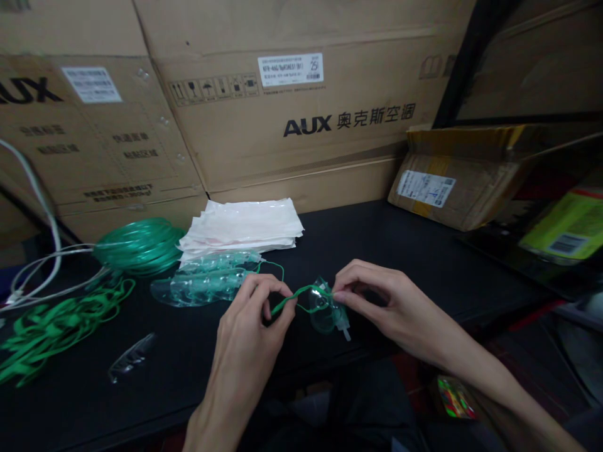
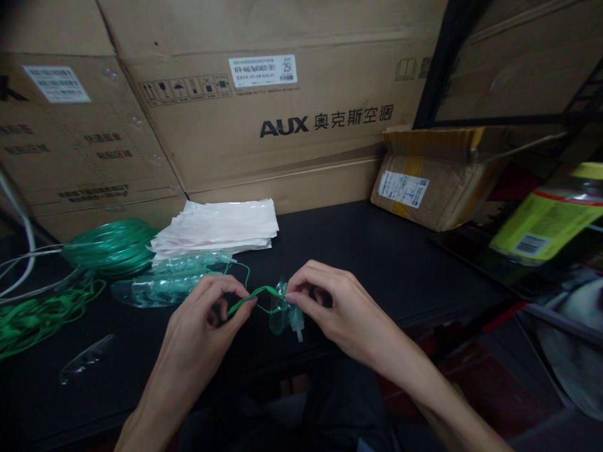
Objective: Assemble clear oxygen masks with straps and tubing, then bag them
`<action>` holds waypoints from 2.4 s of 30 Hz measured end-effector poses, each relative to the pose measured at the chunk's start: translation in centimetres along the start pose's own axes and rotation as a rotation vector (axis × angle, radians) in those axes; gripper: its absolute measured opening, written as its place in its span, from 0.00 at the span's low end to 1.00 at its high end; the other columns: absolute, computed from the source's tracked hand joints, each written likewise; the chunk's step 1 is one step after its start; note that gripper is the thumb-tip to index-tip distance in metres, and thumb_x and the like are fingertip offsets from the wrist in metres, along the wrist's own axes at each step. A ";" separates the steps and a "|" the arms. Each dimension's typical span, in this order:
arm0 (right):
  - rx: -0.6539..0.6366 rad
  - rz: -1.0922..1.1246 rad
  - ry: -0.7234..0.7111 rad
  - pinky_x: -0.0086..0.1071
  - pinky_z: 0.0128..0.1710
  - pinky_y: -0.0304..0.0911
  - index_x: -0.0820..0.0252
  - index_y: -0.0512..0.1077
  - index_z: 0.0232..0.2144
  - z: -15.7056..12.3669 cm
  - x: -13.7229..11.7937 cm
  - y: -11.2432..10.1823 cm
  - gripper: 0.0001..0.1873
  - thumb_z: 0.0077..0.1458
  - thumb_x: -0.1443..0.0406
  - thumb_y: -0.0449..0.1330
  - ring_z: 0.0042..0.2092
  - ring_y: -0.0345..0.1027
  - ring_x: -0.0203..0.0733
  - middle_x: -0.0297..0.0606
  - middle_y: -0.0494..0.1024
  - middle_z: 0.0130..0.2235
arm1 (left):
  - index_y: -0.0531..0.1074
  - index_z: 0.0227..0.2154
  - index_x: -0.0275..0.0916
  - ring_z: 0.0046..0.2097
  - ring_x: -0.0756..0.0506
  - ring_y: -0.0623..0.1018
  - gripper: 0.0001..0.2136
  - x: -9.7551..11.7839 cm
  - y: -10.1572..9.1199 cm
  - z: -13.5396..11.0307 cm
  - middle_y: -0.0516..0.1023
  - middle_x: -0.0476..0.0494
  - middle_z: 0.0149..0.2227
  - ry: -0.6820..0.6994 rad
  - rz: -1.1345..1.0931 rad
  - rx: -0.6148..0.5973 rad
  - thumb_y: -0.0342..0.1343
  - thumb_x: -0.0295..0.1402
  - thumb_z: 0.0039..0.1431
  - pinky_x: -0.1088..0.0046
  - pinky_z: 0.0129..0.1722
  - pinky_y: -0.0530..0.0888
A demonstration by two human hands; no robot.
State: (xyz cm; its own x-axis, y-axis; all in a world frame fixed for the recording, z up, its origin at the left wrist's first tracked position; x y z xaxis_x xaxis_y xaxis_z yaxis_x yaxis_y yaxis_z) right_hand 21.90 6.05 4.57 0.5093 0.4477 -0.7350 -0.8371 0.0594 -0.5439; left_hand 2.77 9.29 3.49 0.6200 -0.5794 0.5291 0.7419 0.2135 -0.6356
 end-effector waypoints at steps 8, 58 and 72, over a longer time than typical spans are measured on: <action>-0.048 0.007 -0.103 0.29 0.38 0.62 0.57 0.75 0.38 -0.4 -0.9 0.9 0.04 0.67 0.69 0.62 0.37 0.69 0.37 0.33 0.76 0.37 | 0.72 0.55 0.46 0.32 0.51 0.71 0.19 2.1 0.9 -0.3 0.77 0.50 0.46 0.150 -0.173 -0.163 0.60 0.24 0.62 0.73 0.39 0.73; -0.060 -0.088 -0.210 0.29 0.42 0.65 0.59 0.75 0.38 -1.1 -2.8 2.3 0.06 0.68 0.71 0.59 0.39 0.72 0.38 0.36 0.77 0.39 | 0.69 0.54 0.47 0.62 0.39 0.69 0.17 4.8 0.6 -1.2 0.76 0.44 0.57 0.390 -0.030 -0.150 0.60 0.26 0.64 0.53 0.63 0.67; -0.092 -0.074 -0.162 0.28 0.39 0.62 0.58 0.73 0.36 -1.0 -3.0 1.7 0.06 0.67 0.71 0.60 0.37 0.70 0.35 0.31 0.76 0.36 | 0.70 0.44 0.46 0.51 0.41 0.76 0.10 3.6 0.7 -0.9 0.76 0.46 0.49 0.261 -0.036 -0.154 0.58 0.25 0.61 0.58 0.50 0.71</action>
State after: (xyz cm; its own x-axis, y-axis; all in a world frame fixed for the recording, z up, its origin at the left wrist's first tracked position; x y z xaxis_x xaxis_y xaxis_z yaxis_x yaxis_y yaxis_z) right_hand 19.12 3.96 5.41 0.5236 0.5836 -0.6207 -0.7728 0.0187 -0.6343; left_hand 5.25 6.60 4.45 0.4930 -0.7711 0.4030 0.7020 0.0788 -0.7078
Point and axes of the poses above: each hand's wrist, its own z-axis towards the middle knuckle, its own y-axis out of the palm, x = y × z, the point moved 8 cm from there along z, towards the middle knuckle
